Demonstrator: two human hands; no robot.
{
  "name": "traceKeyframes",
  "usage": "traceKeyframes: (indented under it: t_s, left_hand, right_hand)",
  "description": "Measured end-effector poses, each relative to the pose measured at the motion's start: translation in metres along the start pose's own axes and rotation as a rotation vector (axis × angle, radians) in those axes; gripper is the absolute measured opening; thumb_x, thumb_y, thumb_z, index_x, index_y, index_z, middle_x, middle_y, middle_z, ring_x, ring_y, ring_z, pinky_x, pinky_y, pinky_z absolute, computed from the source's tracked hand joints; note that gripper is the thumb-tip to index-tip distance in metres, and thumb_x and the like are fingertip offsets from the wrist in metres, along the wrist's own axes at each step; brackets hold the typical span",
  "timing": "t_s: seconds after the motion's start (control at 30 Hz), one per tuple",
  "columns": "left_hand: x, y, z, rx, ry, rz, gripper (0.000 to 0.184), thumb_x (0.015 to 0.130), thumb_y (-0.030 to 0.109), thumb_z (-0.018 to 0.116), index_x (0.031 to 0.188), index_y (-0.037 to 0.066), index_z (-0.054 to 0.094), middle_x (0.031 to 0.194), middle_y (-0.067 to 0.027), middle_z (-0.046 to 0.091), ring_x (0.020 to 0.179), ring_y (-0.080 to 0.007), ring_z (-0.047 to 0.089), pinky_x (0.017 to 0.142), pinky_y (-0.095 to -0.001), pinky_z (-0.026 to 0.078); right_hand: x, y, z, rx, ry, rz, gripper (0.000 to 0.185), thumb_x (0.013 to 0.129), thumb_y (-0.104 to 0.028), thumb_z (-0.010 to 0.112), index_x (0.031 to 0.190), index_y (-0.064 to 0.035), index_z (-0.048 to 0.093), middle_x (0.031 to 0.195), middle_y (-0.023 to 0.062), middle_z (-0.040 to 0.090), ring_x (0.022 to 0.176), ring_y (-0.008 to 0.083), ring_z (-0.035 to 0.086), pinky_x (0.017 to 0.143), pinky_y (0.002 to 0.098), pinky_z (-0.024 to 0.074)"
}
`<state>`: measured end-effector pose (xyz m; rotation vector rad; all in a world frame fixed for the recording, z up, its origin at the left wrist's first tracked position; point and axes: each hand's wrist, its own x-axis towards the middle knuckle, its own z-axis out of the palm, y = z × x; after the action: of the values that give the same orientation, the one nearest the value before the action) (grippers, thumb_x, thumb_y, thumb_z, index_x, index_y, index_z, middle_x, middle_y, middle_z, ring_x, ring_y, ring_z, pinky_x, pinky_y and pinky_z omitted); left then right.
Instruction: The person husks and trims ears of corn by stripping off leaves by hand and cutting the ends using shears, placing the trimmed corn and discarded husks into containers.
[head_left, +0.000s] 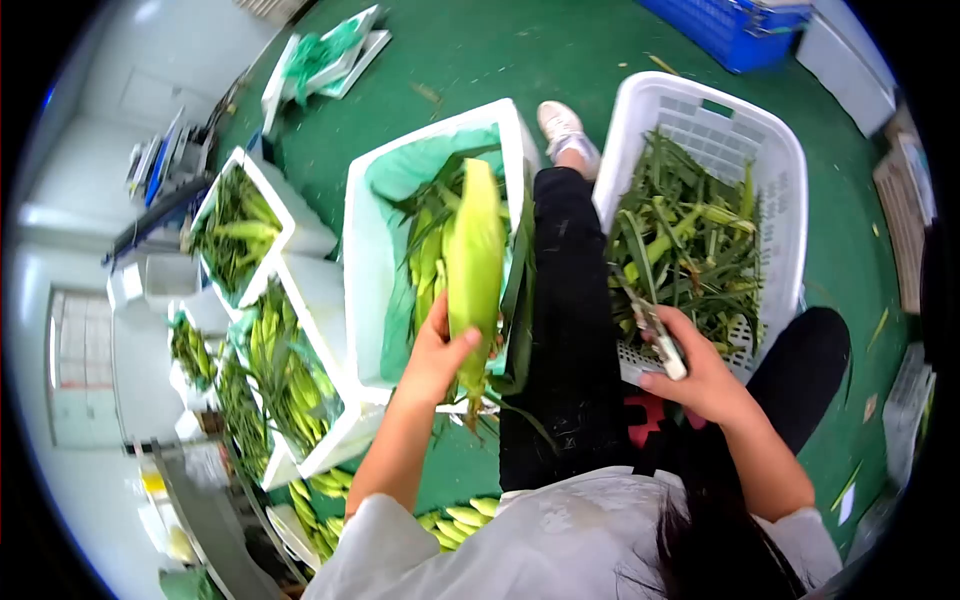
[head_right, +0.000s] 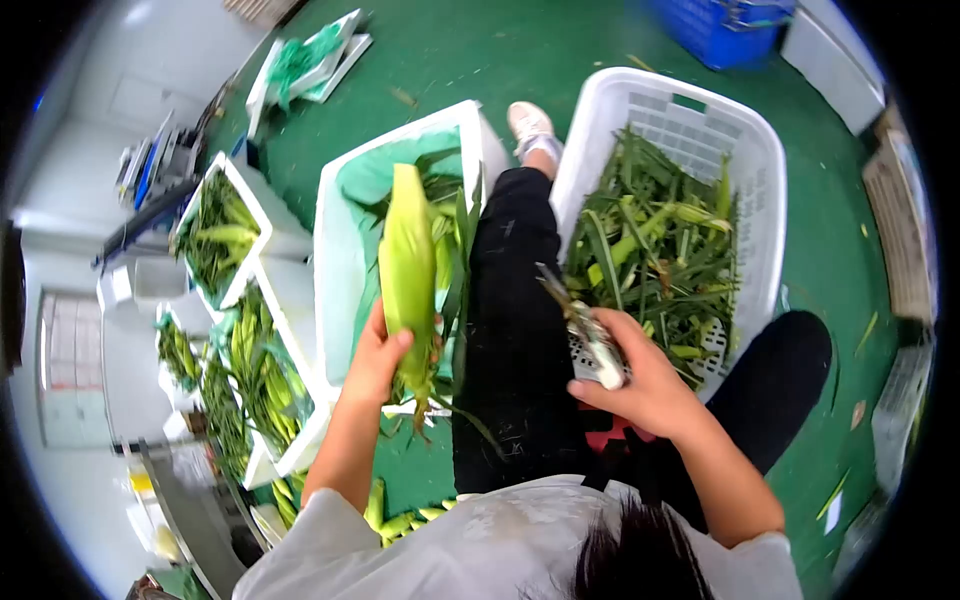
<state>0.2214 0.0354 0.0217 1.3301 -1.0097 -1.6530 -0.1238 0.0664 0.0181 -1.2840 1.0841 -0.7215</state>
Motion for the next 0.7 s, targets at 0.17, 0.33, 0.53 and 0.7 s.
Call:
traceKeyframes:
  t_s: [0.17, 0.33, 0.53, 0.7]
  left_hand:
    - [-0.004, 0.021, 0.07, 0.636, -0.171, 0.238, 0.083, 0.073, 0.006, 0.079, 0.146, 0.001, 0.04, 0.136, -0.0112, 0.055, 0.125, -0.0172, 0.051, 0.107, -0.0307, 0.037]
    - [0.019, 0.017, 0.099, 0.329, -0.6, -0.144, 0.069, 0.078, 0.027, 0.078, 0.133, -0.002, 0.047, 0.105, -0.0108, 0.066, 0.086, -0.0171, 0.066, 0.08, -0.0305, 0.053]
    - [0.046, 0.019, 0.144, 0.132, -0.712, -0.444, 0.074, 0.078, 0.047, 0.077, 0.126, -0.002, 0.05, 0.096, -0.0146, 0.066, 0.069, -0.0184, 0.065, 0.061, -0.0299, 0.054]
    - [0.044, 0.02, 0.183, 0.49, -0.639, 0.095, 0.069, 0.084, 0.023, 0.076, 0.138, -0.002, 0.043, 0.117, -0.0118, 0.059, 0.105, -0.0225, 0.061, 0.095, -0.0313, 0.046]
  right_hand:
    - [-0.004, -0.011, -0.026, -0.108, 0.047, -0.102, 0.085, 0.075, -0.035, 0.082, 0.139, 0.0019, 0.041, 0.127, 0.0175, 0.049, 0.117, 0.0292, 0.054, 0.101, 0.0386, 0.0428]
    - [-0.032, 0.005, -0.057, -0.35, 0.26, -0.301, 0.069, 0.07, -0.026, 0.081, 0.128, -0.0009, 0.051, 0.106, 0.0153, 0.057, 0.099, 0.0278, 0.059, 0.09, 0.0368, 0.0472]
    - [-0.075, 0.035, -0.063, 0.228, 0.259, 0.179, 0.027, 0.078, -0.015, 0.076, 0.091, -0.0016, 0.057, 0.074, 0.003, 0.06, 0.066, 0.0109, 0.056, 0.061, 0.027, 0.0468]
    - [-0.083, 0.03, -0.067, 0.808, 0.471, 0.029, 0.031, 0.085, -0.017, 0.073, 0.107, -0.0037, 0.057, 0.092, 0.0062, 0.065, 0.082, 0.0134, 0.062, 0.059, 0.0271, 0.0501]
